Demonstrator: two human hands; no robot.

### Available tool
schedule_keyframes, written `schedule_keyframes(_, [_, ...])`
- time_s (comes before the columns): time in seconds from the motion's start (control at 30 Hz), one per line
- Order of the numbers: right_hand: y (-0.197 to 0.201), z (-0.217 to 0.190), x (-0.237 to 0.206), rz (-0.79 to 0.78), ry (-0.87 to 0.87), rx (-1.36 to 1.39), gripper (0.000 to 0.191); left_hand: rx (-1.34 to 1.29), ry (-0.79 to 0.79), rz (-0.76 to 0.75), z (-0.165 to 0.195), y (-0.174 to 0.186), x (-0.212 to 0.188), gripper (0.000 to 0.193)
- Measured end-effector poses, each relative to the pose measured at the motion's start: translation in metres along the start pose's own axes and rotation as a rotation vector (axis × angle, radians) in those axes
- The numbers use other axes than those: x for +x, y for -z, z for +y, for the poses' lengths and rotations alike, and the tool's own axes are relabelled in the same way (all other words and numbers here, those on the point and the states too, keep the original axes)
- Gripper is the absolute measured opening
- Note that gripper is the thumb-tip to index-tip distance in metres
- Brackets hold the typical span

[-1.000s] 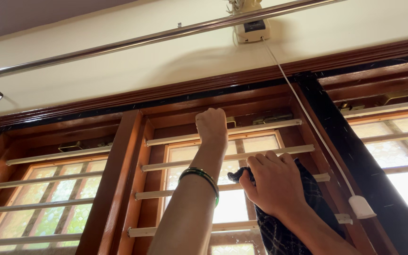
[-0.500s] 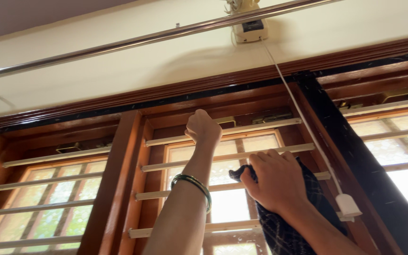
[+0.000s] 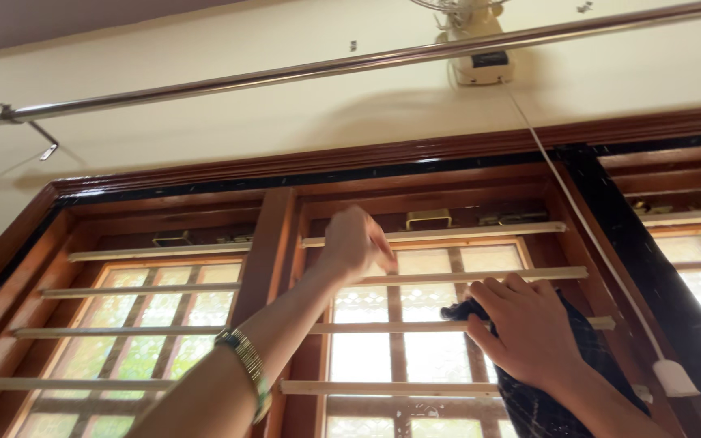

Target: The person wipes the metal bars and wooden frame of a window using a dark cloth. They clean the horizontal bars, vertical frame, and the top frame near a curtain rod, then fold the cloth and continue wiping the window frame.

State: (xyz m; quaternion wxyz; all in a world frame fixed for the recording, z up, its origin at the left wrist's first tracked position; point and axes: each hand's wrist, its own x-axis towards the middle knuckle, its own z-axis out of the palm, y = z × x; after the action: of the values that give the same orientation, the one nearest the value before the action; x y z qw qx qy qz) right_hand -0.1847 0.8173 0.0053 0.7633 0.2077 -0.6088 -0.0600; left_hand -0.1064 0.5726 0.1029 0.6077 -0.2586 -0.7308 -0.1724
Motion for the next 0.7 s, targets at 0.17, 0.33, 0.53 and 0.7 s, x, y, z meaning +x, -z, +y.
schedule_keyframes(0.17, [0.002, -0.001, 0.003, -0.173, -0.061, -0.081, 0.038, -0.082, -0.025, -0.194, -0.002, -0.015, -0.056, 0.017])
schedule_keyframes(0.33, [0.003, 0.007, 0.005, -0.299, -0.08, -0.018, 0.037, -0.303, -0.002, -0.5, 0.004, -0.031, -0.082, 0.038])
schedule_keyframes(0.53, [0.024, 0.022, -0.001, -0.229, 0.153, 0.155, 0.038, -0.479, -0.139, -0.735, 0.015, -0.055, -0.149, 0.028])
schedule_keyframes(0.7, [0.073, 0.003, -0.015, -0.318, 0.102, 0.023, 0.036, -0.641, 0.019, -0.804, 0.026, -0.062, -0.231, 0.016])
